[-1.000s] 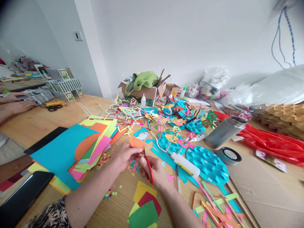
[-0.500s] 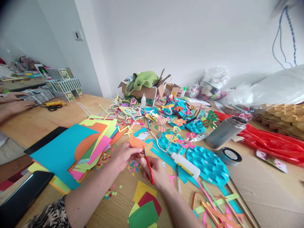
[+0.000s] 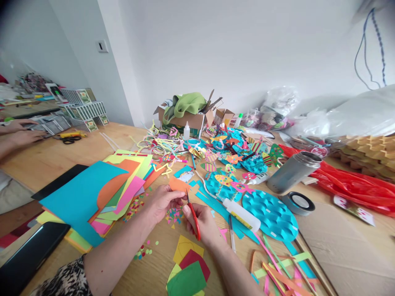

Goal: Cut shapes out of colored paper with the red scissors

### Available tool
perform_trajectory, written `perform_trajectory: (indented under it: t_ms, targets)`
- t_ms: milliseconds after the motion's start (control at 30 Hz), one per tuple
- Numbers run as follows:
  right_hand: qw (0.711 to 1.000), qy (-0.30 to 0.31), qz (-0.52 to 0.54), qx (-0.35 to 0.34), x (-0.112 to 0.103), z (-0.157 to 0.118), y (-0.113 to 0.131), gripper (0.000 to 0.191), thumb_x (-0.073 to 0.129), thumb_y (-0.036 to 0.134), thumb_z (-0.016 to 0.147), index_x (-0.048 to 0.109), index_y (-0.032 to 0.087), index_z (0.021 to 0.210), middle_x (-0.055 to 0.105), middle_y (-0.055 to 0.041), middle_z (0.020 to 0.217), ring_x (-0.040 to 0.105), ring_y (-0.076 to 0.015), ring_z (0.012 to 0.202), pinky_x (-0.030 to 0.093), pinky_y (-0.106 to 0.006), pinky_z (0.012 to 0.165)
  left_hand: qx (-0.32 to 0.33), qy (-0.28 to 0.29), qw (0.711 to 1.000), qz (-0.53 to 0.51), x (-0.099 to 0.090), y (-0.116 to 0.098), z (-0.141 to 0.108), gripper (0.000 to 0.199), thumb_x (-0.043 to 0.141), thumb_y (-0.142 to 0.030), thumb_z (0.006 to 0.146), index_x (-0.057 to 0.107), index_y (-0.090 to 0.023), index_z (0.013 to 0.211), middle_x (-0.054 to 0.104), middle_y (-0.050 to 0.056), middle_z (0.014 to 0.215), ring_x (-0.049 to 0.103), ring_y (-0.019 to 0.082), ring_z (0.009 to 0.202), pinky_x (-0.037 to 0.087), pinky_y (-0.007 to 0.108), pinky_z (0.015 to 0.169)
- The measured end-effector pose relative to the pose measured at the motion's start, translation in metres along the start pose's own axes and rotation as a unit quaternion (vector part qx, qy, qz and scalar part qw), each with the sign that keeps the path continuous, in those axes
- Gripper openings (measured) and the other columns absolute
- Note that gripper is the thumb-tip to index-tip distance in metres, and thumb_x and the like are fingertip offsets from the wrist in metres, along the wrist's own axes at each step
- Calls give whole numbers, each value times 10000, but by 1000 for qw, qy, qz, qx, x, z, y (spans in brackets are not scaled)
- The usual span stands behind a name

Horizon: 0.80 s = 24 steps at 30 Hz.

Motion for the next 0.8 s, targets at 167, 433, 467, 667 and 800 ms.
perform_trajectory:
  t_ms: [167,433,467,667,800]
  targets:
    - [1000,0,-1,-2,-1,-1,-1,644,512,827,742,487,193,630,512,20,477,413,-83,388,286,-218,405,1,0,1000,4,1,-1,-1,118,763,-174,615,739,-121,718,697,54,659,561,95,502,443,208,509]
    - [1000,-3,0,2,0,0,0,665,513,857,704,467,200,618,499,26,458,423,-85,381,288,-218,402,0,-2,1000,8,0,0,0,125,735,-172,599,733,-115,710,697,52,657,564,93,494,442,208,507]
    - [1000,-3,0,3,0,1,0,669,513,863,697,465,201,615,498,26,455,422,-85,379,284,-217,400,-1,-2,1000,9,0,0,0,130,735,-175,597,734,-115,712,697,53,658,565,94,493,440,208,505]
    - [1000,-7,0,4,0,1,1,676,521,874,674,453,206,596,493,23,439,413,-85,372,270,-217,397,0,0,1000,8,0,0,0,139,737,-193,591,735,-118,708,698,55,666,564,94,499,437,215,512]
    - [1000,-6,9,6,1,2,1,672,537,872,664,444,210,596,490,26,432,407,-84,363,265,-216,389,-1,-1,1000,8,0,0,0,139,736,-198,587,735,-120,702,697,57,664,559,94,500,432,217,513]
Point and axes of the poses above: each hand's wrist, its own z-axis towards the middle knuckle, its own x-axis out of the palm, y = z × x, the point moved 4 cm from there along z, towards the middle knuckle
